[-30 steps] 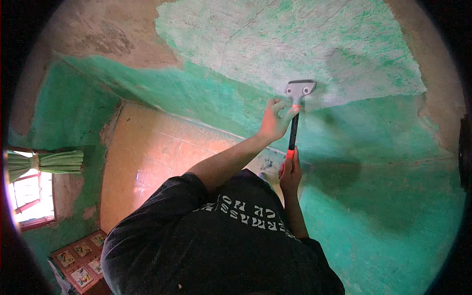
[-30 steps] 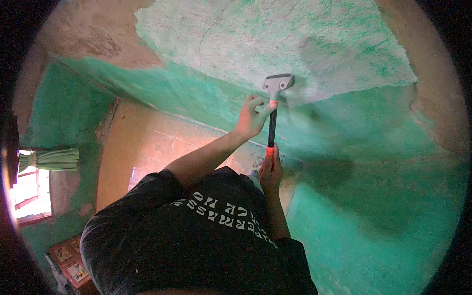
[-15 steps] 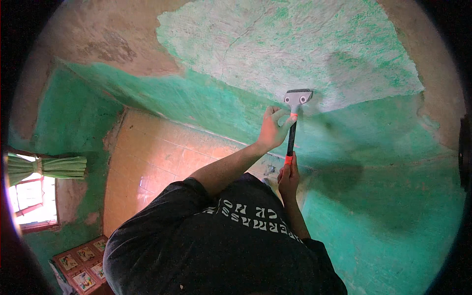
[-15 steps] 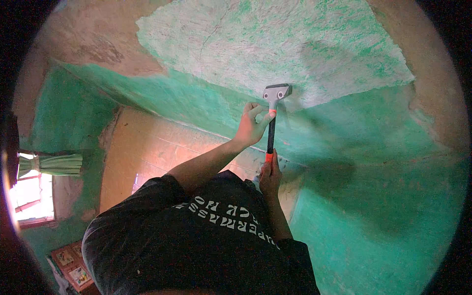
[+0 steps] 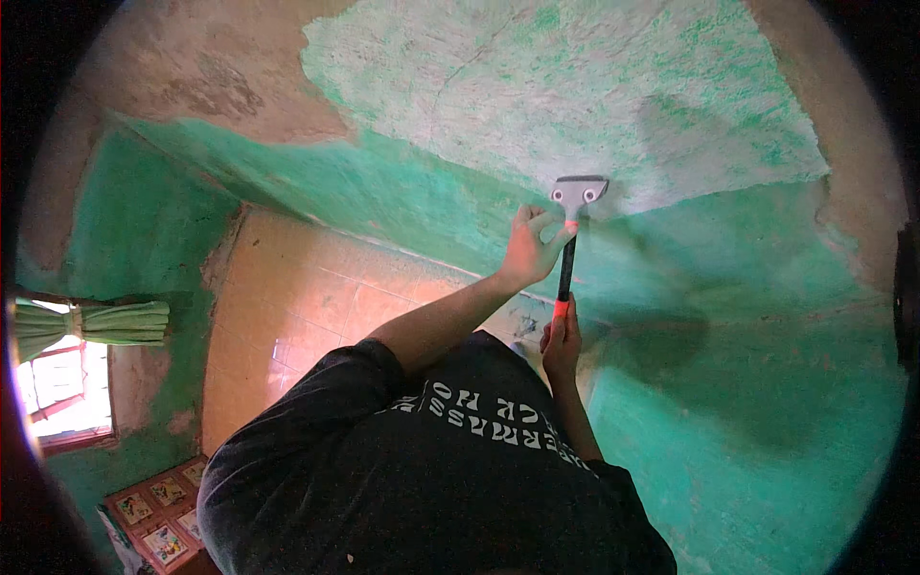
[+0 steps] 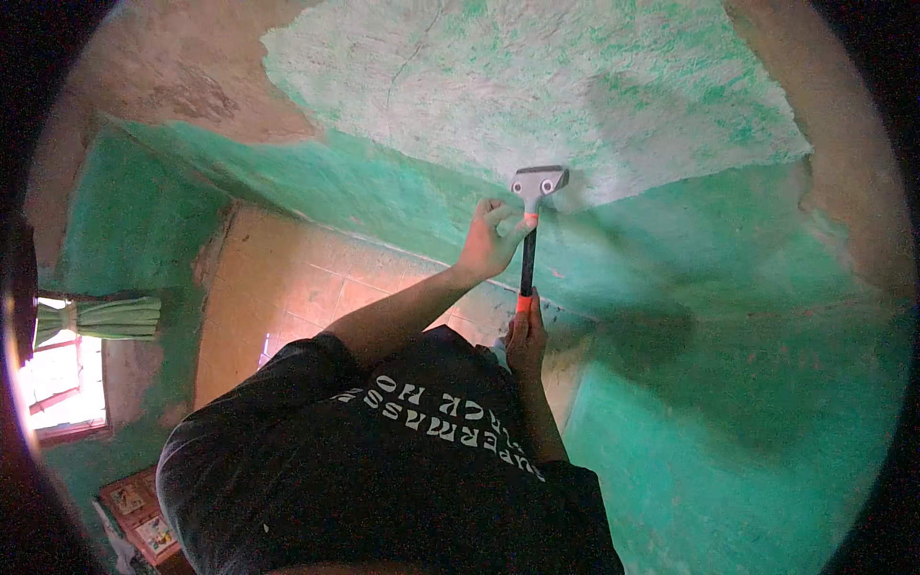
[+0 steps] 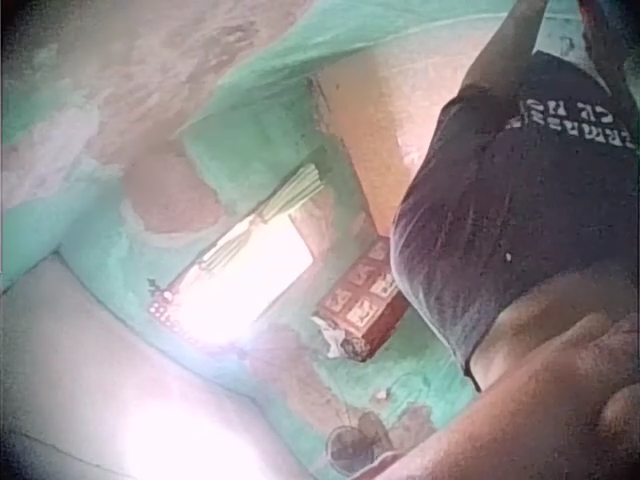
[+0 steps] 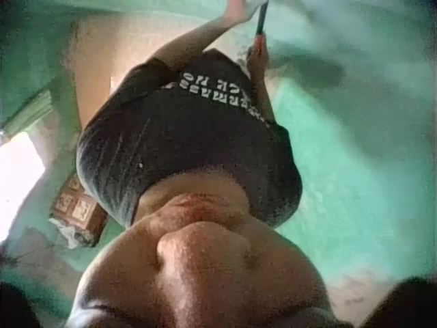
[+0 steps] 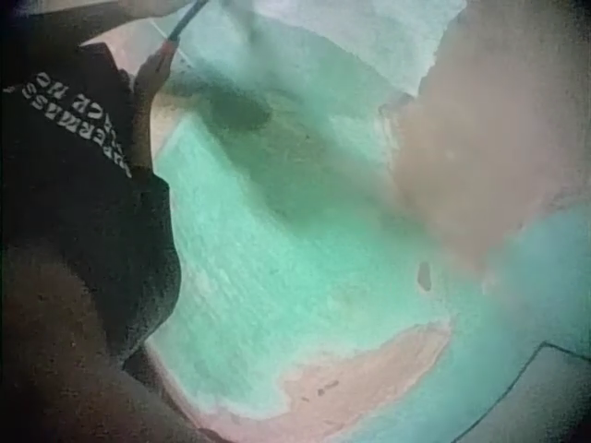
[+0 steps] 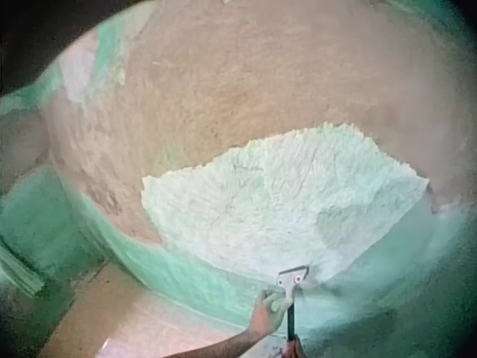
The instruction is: Scrape paint or plaster off a wall using a scraper.
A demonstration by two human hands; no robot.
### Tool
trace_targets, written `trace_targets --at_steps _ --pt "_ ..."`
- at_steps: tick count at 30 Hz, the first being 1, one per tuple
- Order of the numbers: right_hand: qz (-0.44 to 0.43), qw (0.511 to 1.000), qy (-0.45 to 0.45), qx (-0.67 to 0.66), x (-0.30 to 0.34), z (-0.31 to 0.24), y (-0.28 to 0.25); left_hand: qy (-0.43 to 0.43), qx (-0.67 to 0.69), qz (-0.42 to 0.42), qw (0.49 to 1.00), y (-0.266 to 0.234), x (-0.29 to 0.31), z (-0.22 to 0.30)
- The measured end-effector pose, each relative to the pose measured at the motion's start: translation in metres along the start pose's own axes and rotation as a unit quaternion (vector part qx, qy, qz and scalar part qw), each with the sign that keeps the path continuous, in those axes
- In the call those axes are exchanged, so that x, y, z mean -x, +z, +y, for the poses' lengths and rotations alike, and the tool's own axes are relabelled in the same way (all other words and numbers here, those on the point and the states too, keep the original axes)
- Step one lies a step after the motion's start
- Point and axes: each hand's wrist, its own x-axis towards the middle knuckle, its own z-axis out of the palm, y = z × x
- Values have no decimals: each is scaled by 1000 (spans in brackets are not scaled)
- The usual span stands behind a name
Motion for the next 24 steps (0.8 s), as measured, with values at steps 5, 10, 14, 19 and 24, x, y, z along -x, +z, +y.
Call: trace_targets --at_steps 5,10,14,19,24 --pt "5 1000 -24 -3 -8 -21 5 3 0 -2 1000 -6 -11 15" --pt "7 998 27 -47 -1 -1 2 6 -27 -7 1000 5 -1 -4" --pt "2 1000 8 -30 -2 -12 4 1 -13 0 1000 2 -8 5" --pt "3 1000 18 25 0 1 -5 -16 -13 -6 1000 4 2 -3" --pt "13 1000 -19 -12 -7 -10 2 1 1 0 1000 2 -16 9"
